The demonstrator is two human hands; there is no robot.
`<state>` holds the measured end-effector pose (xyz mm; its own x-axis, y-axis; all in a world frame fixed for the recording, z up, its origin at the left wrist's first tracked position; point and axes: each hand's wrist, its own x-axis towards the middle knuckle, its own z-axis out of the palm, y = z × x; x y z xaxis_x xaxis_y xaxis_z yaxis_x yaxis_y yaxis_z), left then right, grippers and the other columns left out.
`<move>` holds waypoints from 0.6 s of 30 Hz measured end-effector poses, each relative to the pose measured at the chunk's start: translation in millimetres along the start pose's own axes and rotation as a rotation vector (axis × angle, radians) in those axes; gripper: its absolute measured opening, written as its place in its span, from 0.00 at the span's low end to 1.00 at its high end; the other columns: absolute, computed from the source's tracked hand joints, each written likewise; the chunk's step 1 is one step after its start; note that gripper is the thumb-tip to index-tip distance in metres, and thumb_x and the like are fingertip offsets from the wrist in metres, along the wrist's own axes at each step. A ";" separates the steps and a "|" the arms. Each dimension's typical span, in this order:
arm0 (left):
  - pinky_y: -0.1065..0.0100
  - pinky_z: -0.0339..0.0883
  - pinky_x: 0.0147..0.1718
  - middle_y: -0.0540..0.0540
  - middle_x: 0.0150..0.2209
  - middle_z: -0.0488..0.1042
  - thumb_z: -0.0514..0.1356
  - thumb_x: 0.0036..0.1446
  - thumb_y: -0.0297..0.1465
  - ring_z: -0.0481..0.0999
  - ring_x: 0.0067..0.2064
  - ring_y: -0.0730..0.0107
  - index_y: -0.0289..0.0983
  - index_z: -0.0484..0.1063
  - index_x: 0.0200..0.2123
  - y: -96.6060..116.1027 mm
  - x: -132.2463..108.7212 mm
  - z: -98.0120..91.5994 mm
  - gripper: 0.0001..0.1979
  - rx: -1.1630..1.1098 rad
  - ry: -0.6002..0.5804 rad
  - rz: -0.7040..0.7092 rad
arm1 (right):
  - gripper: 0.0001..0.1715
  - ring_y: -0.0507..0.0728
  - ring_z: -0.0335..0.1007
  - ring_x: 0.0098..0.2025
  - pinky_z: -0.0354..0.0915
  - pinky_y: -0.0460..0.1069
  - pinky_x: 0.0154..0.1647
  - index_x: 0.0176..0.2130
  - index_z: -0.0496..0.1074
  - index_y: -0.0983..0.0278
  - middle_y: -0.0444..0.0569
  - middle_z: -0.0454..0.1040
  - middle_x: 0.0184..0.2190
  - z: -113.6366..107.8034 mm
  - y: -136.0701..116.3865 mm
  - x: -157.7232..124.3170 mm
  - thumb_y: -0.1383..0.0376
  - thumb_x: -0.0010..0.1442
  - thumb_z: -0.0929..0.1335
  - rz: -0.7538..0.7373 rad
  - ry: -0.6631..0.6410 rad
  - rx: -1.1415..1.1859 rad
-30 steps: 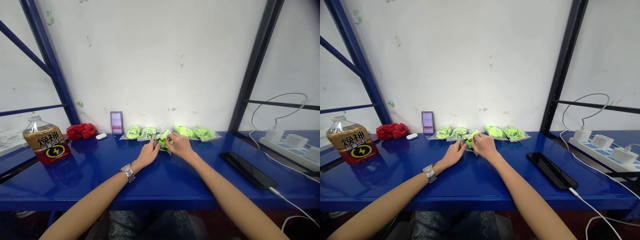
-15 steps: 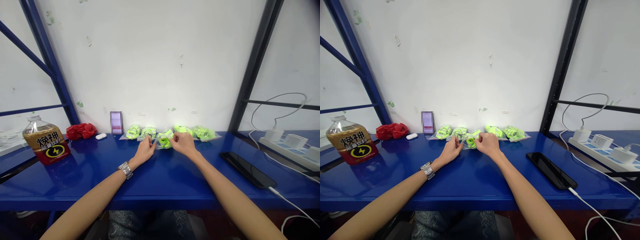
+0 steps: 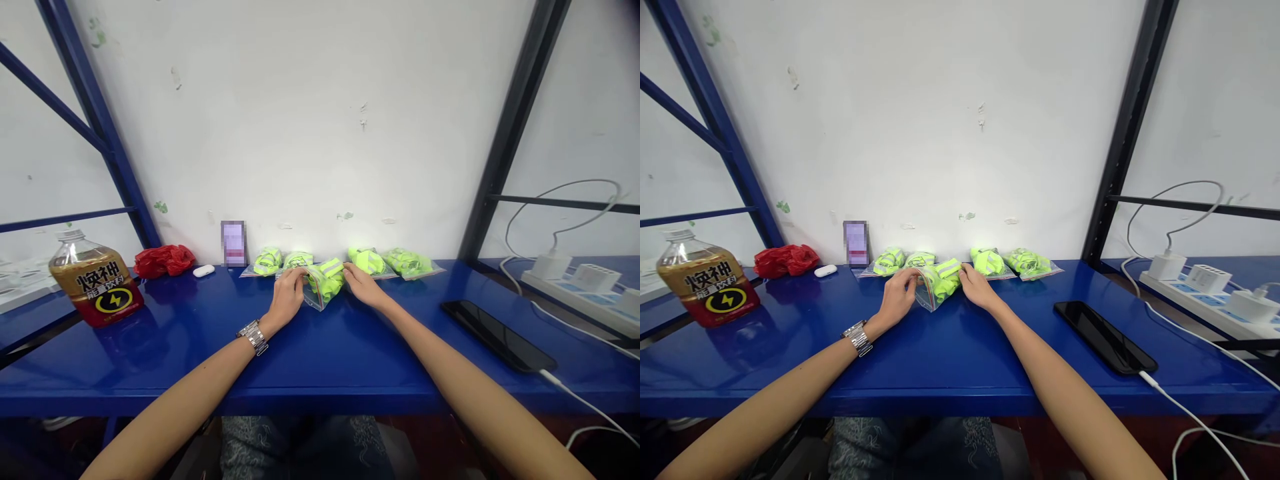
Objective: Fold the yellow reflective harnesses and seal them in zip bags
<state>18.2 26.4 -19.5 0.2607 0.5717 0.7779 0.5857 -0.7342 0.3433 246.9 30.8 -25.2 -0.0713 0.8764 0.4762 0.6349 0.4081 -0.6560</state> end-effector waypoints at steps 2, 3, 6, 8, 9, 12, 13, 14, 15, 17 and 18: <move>0.65 0.64 0.37 0.45 0.34 0.72 0.49 0.62 0.29 0.72 0.36 0.66 0.37 0.69 0.36 0.6 0.6 -0.3 0.09 0.050 -0.033 -0.042 | 0.20 0.60 0.67 0.50 0.60 0.54 0.52 0.51 0.65 0.66 0.55 0.73 0.46 2.2 0.9 2.0 0.61 0.64 0.57 0.043 0.040 0.011; 0.64 0.64 0.37 0.45 0.32 0.71 0.50 0.62 0.31 0.71 0.36 0.64 0.37 0.69 0.34 1.1 1.0 -0.5 0.10 0.071 -0.053 -0.078 | 0.20 0.60 0.68 0.48 0.61 0.54 0.50 0.51 0.65 0.67 0.55 0.73 0.44 2.5 1.3 2.7 0.61 0.64 0.57 0.071 0.059 0.022; 0.63 0.64 0.37 0.45 0.32 0.71 0.49 0.63 0.39 0.71 0.35 0.64 0.37 0.67 0.31 1.2 2.5 -1.0 0.15 0.011 -0.115 -0.187 | 0.18 0.57 0.72 0.37 0.66 0.50 0.38 0.47 0.67 0.68 0.51 0.74 0.33 1.2 3.4 3.0 0.61 0.64 0.57 0.141 0.067 0.079; 0.63 0.65 0.39 0.44 0.37 0.71 0.50 0.62 0.43 0.72 0.38 0.64 0.37 0.67 0.34 -0.9 3.2 -1.1 0.15 -0.097 -0.157 -0.211 | 0.16 0.55 0.72 0.29 0.65 0.47 0.29 0.38 0.70 0.67 0.47 0.72 0.26 0.4 4.4 1.8 0.60 0.63 0.58 0.169 0.045 0.128; 0.63 0.65 0.40 0.43 0.40 0.71 0.52 0.60 0.44 0.72 0.39 0.64 0.37 0.66 0.36 -2.7 3.3 -1.2 0.16 -0.143 -0.176 -0.212 | 0.15 0.54 0.71 0.26 0.63 0.46 0.26 0.35 0.69 0.66 0.46 0.71 0.23 0.3 4.3 1.0 0.60 0.63 0.60 0.180 0.038 0.153; 0.64 0.66 0.40 0.43 0.39 0.69 0.59 0.53 0.48 0.71 0.40 0.63 0.35 0.64 0.38 -8.3 3.3 -2.7 0.21 -0.226 -0.228 -0.259 | 0.16 0.51 0.64 0.18 0.58 0.44 0.19 0.30 0.67 0.65 0.43 0.66 0.18 1.3 2.1 -2.3 0.55 0.60 0.63 0.214 0.052 0.218; 0.64 0.66 0.38 0.44 0.37 0.69 0.61 0.51 0.49 0.71 0.39 0.64 0.35 0.64 0.36 -9.1 3.3 -3.7 0.22 -0.248 -0.252 -0.293 | 0.17 0.50 0.62 0.17 0.56 0.44 0.17 0.29 0.65 0.64 0.42 0.65 0.17 1.8 0.9 -3.4 0.54 0.60 0.64 0.225 0.061 0.237; 0.65 0.66 0.36 0.45 0.35 0.69 0.62 0.49 0.49 0.70 0.37 0.64 0.35 0.64 0.35 -9.2 3.3 -5.1 0.23 -0.276 -0.281 -0.328 | 0.17 0.50 0.60 0.16 0.55 0.44 0.16 0.28 0.64 0.63 0.41 0.64 0.16 2.3 -0.3 -4.6 0.53 0.59 0.64 0.233 0.067 0.254; 0.66 0.66 0.35 0.46 0.33 0.69 0.62 0.48 0.50 0.70 0.36 0.65 0.35 0.65 0.34 -8.5 3.3 -6.6 0.23 -0.309 -0.312 -0.357 | 0.18 0.49 0.59 0.15 0.53 0.44 0.15 0.27 0.62 0.63 0.41 0.64 0.15 2.6 -1.5 -5.6 0.52 0.59 0.64 0.239 0.072 0.269; 0.67 0.65 0.33 0.48 0.31 0.70 0.63 0.47 0.50 0.70 0.34 0.66 0.35 0.66 0.32 -5.6 2.9 -9.3 0.23 -0.379 -0.354 -0.386 | 0.19 0.49 0.57 0.14 0.52 0.44 0.14 0.26 0.60 0.61 0.40 0.63 0.15 2.7 -3.6 -7.2 0.51 0.59 0.64 0.241 0.084 0.288; 0.68 0.65 0.32 0.48 0.30 0.70 0.64 0.46 0.49 0.70 0.34 0.66 0.35 0.67 0.32 -4.0 2.4 -10.1 0.23 -0.407 -0.350 -0.397 | 0.19 0.49 0.57 0.14 0.52 0.44 0.14 0.26 0.59 0.61 0.40 0.63 0.15 2.4 -4.5 -7.7 0.51 0.58 0.64 0.235 0.095 0.290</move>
<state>8.7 27.1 -13.7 0.3593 0.8617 0.3583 0.3697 -0.4840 0.7931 242.7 22.8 -27.3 0.1305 0.9325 0.3369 0.3806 0.2666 -0.8855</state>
